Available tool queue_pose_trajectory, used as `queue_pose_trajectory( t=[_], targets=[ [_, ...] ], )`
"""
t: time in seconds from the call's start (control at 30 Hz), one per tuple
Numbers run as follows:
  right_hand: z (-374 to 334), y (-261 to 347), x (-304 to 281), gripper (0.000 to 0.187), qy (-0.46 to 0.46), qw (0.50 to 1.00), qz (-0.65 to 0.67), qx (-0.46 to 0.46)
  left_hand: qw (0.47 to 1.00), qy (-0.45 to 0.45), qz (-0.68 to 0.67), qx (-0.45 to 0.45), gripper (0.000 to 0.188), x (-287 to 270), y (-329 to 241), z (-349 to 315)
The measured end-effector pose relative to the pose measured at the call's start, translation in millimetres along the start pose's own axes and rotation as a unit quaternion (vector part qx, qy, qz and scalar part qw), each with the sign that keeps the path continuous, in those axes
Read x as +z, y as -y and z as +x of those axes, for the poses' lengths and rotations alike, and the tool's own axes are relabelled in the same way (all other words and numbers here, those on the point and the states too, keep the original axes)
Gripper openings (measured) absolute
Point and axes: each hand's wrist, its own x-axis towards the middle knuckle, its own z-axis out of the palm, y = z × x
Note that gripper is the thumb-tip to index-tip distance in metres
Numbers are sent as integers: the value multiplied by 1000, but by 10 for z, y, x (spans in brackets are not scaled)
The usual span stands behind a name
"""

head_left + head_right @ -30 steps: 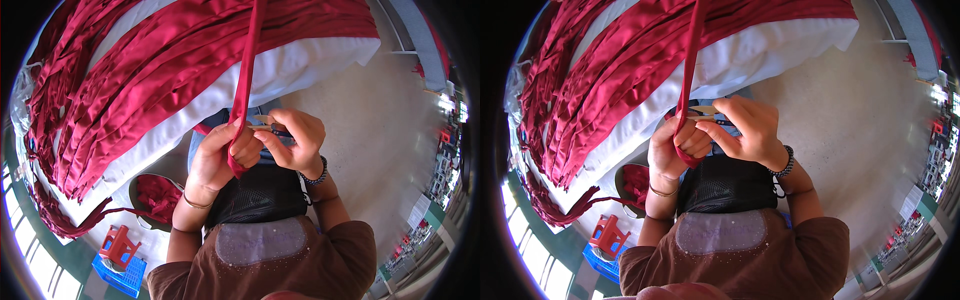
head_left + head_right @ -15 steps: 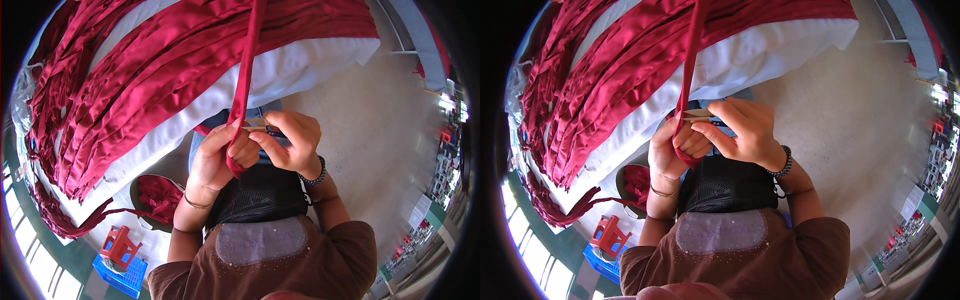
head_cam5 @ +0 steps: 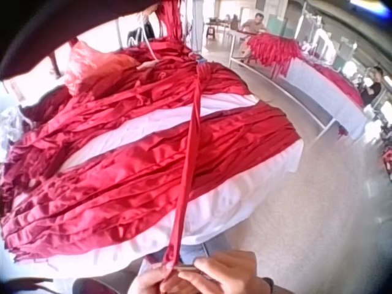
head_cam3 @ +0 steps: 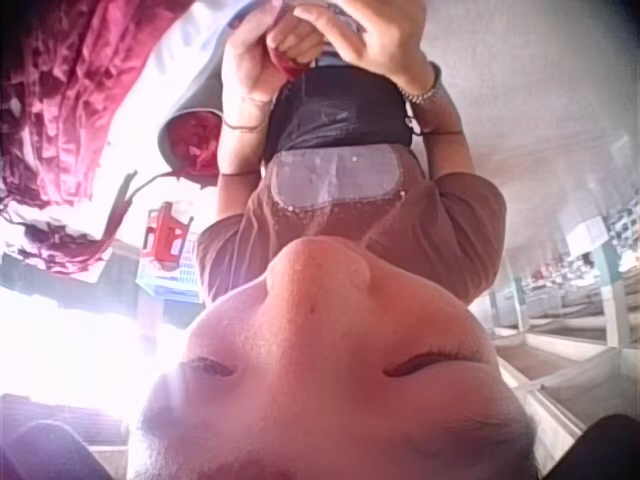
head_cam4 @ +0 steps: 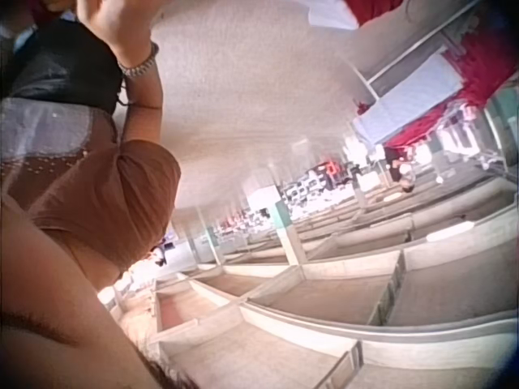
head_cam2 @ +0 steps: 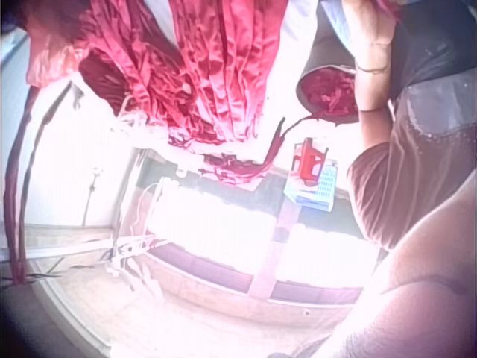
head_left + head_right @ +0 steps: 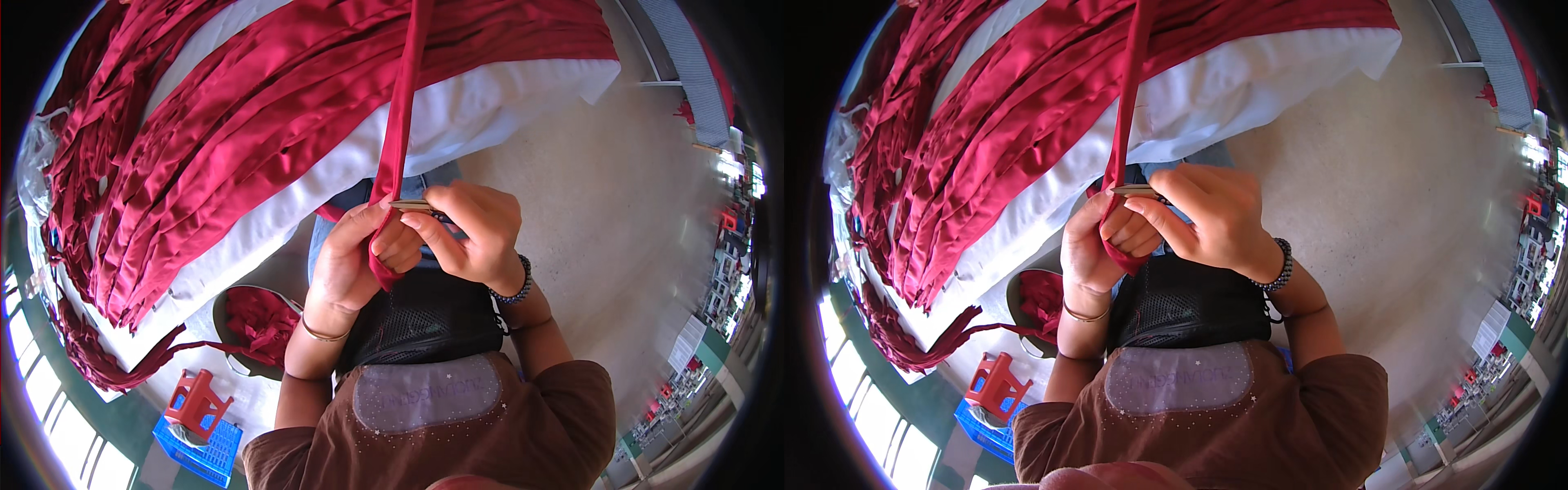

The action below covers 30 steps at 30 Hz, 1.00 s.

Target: Trimming excess threads and organizing long strips of red fabric on a workbench using nippers.

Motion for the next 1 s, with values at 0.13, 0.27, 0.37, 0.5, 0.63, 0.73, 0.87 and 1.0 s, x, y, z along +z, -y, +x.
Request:
queue_pose_trajectory(
  t=[0.13, 0.27, 0.37, 0.5, 0.63, 0.73, 0.87, 1.0],
  targets=[
    [-35, -13, 16, 21, -31, 993, 102, 51, 1000, 24, 3, 4, 43, 45, -8, 1],
    [20, -80, 51, 21, -91, 930, 300, 190, 953, -112, 271, 78, 41, 103, 43, 13],
    [232, -109, 76, 25, -66, 897, 298, 318, 874, -197, 429, 118, 40, 158, 91, -40],
    [287, -157, 71, 21, -51, 853, 374, 361, 816, -188, 521, 165, 42, 227, 151, -45],
    [211, -174, -18, 19, -55, 814, 412, 406, 796, -179, 546, 190, 47, 149, 143, -50],
    [89, -38, -43, 20, -65, 865, 357, 347, 708, -162, 631, 274, 42, 51, 40, -32],
    [-138, 191, -94, 13, 28, 908, 329, 259, 783, -94, 584, 191, 46, 309, -172, 43],
    [-307, 227, -137, 11, 93, 911, 330, 230, 887, -152, 417, 132, 28, 504, -289, 222]
  ],
)
